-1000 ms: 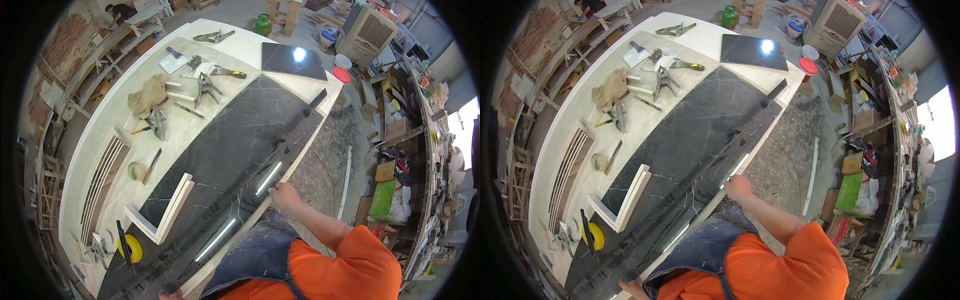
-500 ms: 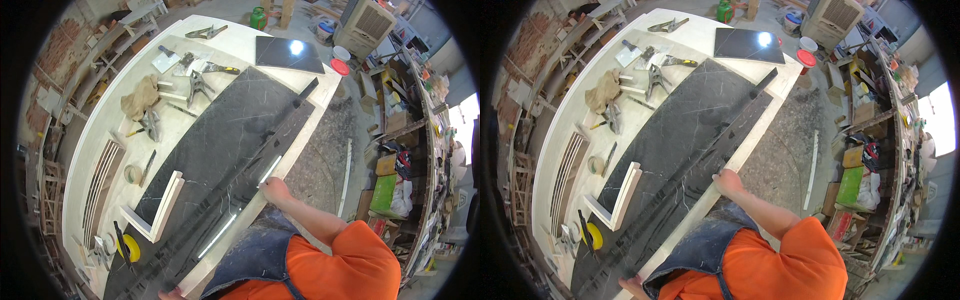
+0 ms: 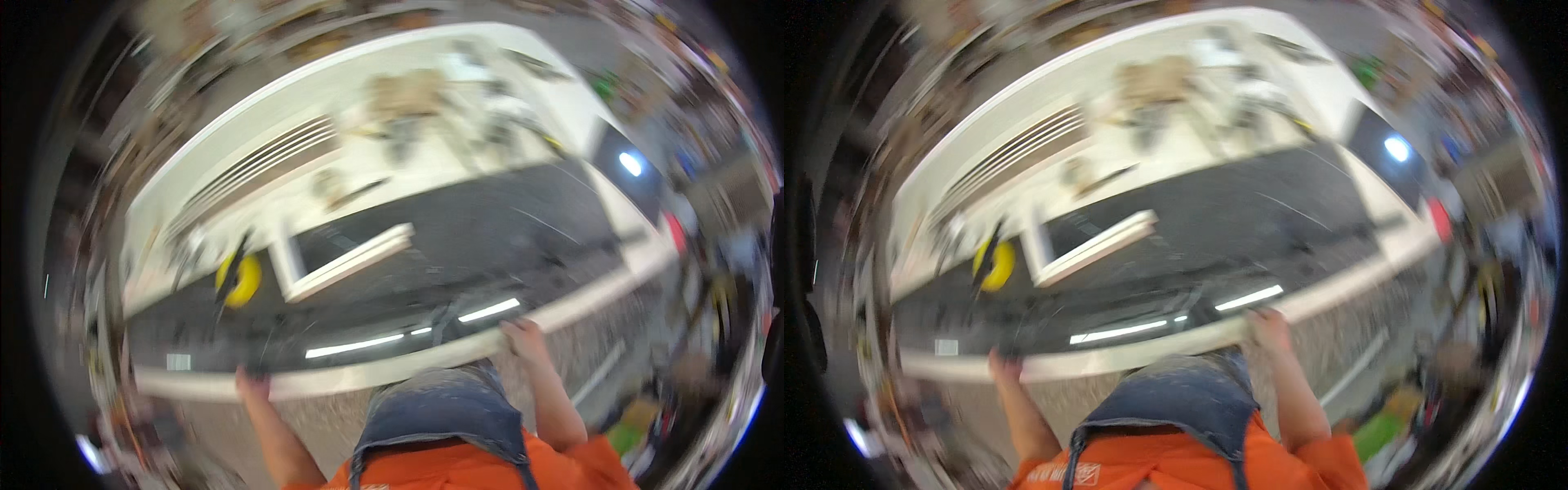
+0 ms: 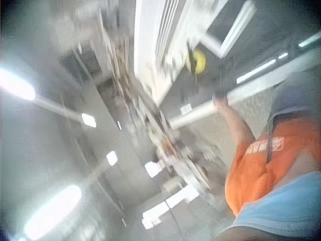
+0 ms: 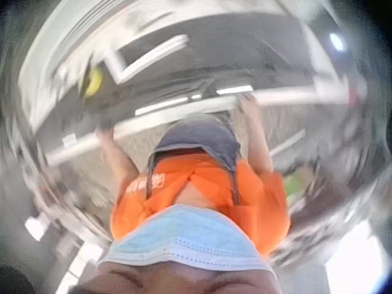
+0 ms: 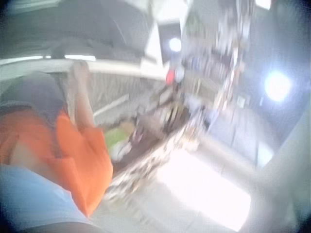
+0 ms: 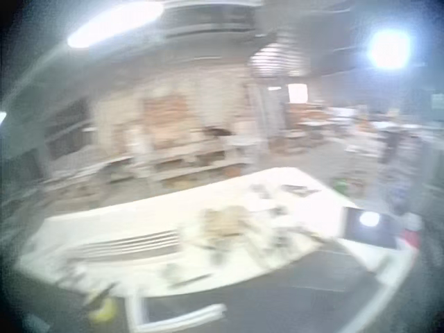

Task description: The person uses an angle grinder to polish the edges of a large black marble slab. They then wipe the surface with a cloth and continue grinding the edges.

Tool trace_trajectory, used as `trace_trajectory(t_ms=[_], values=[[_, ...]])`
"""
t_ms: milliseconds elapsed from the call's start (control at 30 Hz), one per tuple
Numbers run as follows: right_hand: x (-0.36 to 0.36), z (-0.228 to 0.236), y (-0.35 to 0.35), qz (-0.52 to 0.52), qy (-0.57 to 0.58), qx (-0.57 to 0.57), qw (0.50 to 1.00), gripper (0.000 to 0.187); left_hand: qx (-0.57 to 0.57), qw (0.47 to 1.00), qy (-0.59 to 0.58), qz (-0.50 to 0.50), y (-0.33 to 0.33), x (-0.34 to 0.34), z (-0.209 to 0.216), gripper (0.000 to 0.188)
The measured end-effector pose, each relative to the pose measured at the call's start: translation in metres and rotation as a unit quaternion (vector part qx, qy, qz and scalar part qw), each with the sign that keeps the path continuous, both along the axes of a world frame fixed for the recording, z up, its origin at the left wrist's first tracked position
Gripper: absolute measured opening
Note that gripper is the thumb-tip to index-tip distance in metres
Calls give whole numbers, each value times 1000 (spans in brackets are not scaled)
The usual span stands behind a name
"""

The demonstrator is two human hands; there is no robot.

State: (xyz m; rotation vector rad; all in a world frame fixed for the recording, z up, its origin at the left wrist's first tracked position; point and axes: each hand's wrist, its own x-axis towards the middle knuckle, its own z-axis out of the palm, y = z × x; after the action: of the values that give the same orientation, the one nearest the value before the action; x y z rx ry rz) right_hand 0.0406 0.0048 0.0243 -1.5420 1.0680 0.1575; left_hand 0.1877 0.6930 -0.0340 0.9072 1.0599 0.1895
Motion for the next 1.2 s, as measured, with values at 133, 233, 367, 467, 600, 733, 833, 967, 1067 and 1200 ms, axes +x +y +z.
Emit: trace_trajectory(t_ms=[133,233,367,467,600,733,833,967,1067,1200], values=[[-21,-14,-49,47,-58,-108,991,23,145,984,84,61,-42,1,22,47],[-16,-3,-62,130,-95,-379,911,15,217,970,95,47,-68,-29,38,40],[19,14,-54,348,-224,-460,786,41,318,940,115,36,-96,-53,44,56],[45,13,-49,392,-226,-470,758,46,378,915,142,-21,-103,-53,50,66],[60,9,-24,376,-249,-459,765,45,469,871,144,-34,-80,-55,45,64],[56,11,41,366,-277,-413,786,38,527,834,153,-54,-28,-48,35,58],[51,18,116,348,-286,-382,807,31,535,825,162,-80,12,-36,43,54],[56,17,223,323,-327,-352,815,25,586,797,90,-116,93,-8,48,47],[61,8,307,307,-348,-365,807,23,647,741,43,-174,173,27,66,43],[46,3,420,251,-288,-368,848,22,693,685,-43,-219,288,77,66,39]])
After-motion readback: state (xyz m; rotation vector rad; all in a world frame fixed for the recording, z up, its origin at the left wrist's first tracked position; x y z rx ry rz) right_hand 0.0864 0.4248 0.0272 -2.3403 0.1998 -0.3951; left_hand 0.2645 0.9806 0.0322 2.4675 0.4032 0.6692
